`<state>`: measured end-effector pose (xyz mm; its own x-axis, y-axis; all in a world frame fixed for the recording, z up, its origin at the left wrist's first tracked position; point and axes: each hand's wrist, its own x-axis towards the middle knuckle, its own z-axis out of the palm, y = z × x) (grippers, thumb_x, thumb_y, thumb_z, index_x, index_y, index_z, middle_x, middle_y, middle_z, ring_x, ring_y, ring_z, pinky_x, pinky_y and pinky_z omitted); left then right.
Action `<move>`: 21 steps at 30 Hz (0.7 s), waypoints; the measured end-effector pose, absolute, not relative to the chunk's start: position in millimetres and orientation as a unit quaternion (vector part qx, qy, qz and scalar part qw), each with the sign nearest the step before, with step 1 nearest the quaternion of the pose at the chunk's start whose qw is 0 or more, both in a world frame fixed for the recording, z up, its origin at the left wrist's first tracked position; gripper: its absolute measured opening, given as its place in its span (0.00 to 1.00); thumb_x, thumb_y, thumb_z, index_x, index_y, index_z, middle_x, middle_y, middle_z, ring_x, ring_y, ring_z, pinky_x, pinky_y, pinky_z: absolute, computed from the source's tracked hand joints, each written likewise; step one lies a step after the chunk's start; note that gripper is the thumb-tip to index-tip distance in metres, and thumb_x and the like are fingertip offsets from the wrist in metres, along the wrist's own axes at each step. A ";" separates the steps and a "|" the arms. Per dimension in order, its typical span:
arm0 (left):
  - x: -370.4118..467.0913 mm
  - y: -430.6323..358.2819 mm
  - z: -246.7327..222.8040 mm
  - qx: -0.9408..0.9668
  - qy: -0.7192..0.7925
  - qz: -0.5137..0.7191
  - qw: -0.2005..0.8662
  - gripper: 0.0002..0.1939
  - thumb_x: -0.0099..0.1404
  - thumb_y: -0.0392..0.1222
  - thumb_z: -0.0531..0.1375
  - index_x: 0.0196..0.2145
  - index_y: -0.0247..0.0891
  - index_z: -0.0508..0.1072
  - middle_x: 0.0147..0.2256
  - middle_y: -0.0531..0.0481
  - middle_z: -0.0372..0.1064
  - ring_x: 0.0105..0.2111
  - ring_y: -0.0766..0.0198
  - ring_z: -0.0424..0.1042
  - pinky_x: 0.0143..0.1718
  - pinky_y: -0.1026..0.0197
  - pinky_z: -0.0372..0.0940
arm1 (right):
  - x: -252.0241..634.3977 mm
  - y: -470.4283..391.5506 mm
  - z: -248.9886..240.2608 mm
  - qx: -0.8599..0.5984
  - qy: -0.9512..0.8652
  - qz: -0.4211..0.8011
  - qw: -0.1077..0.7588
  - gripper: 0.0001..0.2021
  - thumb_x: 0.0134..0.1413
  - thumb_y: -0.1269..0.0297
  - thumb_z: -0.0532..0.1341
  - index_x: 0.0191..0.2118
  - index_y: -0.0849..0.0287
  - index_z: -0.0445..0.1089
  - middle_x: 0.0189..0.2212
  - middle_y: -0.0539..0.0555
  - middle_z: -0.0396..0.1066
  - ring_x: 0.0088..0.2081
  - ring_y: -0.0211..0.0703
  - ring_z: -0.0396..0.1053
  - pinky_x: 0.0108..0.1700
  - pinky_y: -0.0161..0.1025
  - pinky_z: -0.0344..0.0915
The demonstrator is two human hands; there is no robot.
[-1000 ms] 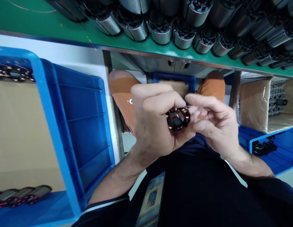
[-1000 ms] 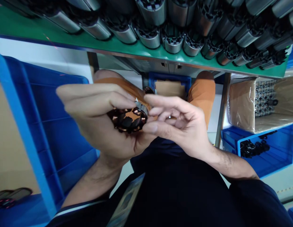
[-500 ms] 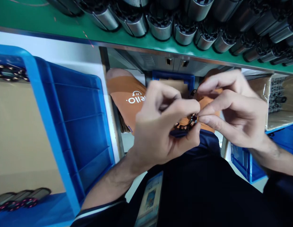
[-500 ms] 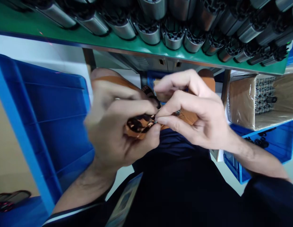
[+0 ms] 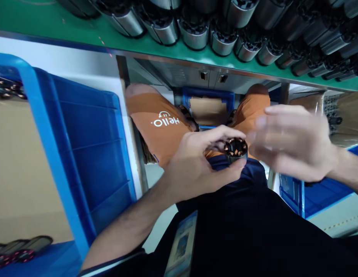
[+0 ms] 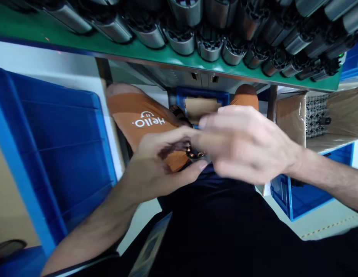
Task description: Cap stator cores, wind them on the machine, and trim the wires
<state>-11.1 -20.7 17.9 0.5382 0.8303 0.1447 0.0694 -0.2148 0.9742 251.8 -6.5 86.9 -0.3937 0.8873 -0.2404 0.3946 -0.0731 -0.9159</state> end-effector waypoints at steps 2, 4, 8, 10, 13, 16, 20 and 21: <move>-16.8 -16.6 21.6 0.677 0.318 0.334 0.573 0.16 0.72 0.40 0.75 0.56 0.47 0.86 0.47 0.52 0.91 0.42 0.54 0.92 0.45 0.56 0.88 | 257.1 1.6 91.7 -0.468 -0.672 0.522 0.238 0.13 0.51 0.55 0.89 0.41 0.39 0.91 0.51 0.52 0.90 0.55 0.59 0.86 0.68 0.61 0.84; -20.2 -15.5 19.5 0.701 0.333 0.380 0.503 0.16 0.72 0.40 0.77 0.55 0.49 0.86 0.53 0.50 0.91 0.50 0.52 0.92 0.54 0.52 0.89 | 260.2 4.4 92.3 -0.459 -0.652 0.560 0.225 0.10 0.59 0.55 0.86 0.43 0.44 0.91 0.57 0.54 0.90 0.55 0.54 0.88 0.59 0.51 0.88; -13.4 -19.1 12.5 0.730 0.305 0.473 0.387 0.08 0.75 0.41 0.75 0.49 0.53 0.87 0.54 0.54 0.90 0.49 0.56 0.91 0.51 0.55 0.89 | 255.7 0.6 79.6 -0.432 -0.454 0.772 0.103 0.10 0.69 0.55 0.81 0.44 0.56 0.88 0.40 0.54 0.91 0.36 0.40 0.88 0.39 0.34 0.85; -4.6 -22.0 16.1 0.712 0.344 0.446 0.419 0.06 0.78 0.50 0.75 0.50 0.54 0.87 0.55 0.52 0.89 0.50 0.54 0.90 0.49 0.52 0.89 | 250.2 -1.3 73.6 -0.411 -0.372 0.830 0.051 0.16 0.67 0.50 0.82 0.42 0.58 0.86 0.35 0.52 0.89 0.27 0.37 0.84 0.30 0.32 0.80; 7.1 -25.3 29.6 0.665 0.395 0.407 0.486 0.13 0.79 0.60 0.72 0.53 0.54 0.86 0.56 0.48 0.87 0.56 0.49 0.89 0.53 0.47 0.89 | 243.2 -2.3 77.1 -0.413 -0.435 0.798 0.057 0.15 0.69 0.52 0.80 0.38 0.56 0.83 0.28 0.46 0.85 0.20 0.32 0.76 0.22 0.30 0.70; 7.8 -26.0 38.9 0.652 0.399 0.405 0.501 0.15 0.80 0.63 0.71 0.54 0.55 0.86 0.56 0.47 0.86 0.59 0.48 0.87 0.54 0.46 0.89 | 242.3 0.1 94.5 -0.439 -0.585 0.675 0.099 0.14 0.68 0.59 0.79 0.31 0.51 0.81 0.22 0.41 0.76 0.20 0.29 0.67 0.21 0.31 0.62; -7.6 -26.1 30.3 0.657 0.407 0.396 0.496 0.12 0.80 0.59 0.72 0.54 0.55 0.86 0.56 0.48 0.86 0.58 0.48 0.88 0.56 0.47 0.89 | 253.7 9.7 112.6 -0.459 -0.704 0.518 0.158 0.18 0.64 0.61 0.82 0.26 0.52 0.79 0.18 0.44 0.68 0.20 0.29 0.56 0.21 0.35 0.52; -11.7 -26.6 25.8 0.669 0.400 0.402 0.481 0.10 0.79 0.56 0.73 0.54 0.56 0.86 0.56 0.49 0.87 0.56 0.50 0.89 0.57 0.48 0.89 | 257.6 12.1 112.5 -0.465 -0.704 0.505 0.183 0.17 0.63 0.61 0.83 0.27 0.53 0.79 0.20 0.44 0.71 0.20 0.28 0.59 0.21 0.34 0.54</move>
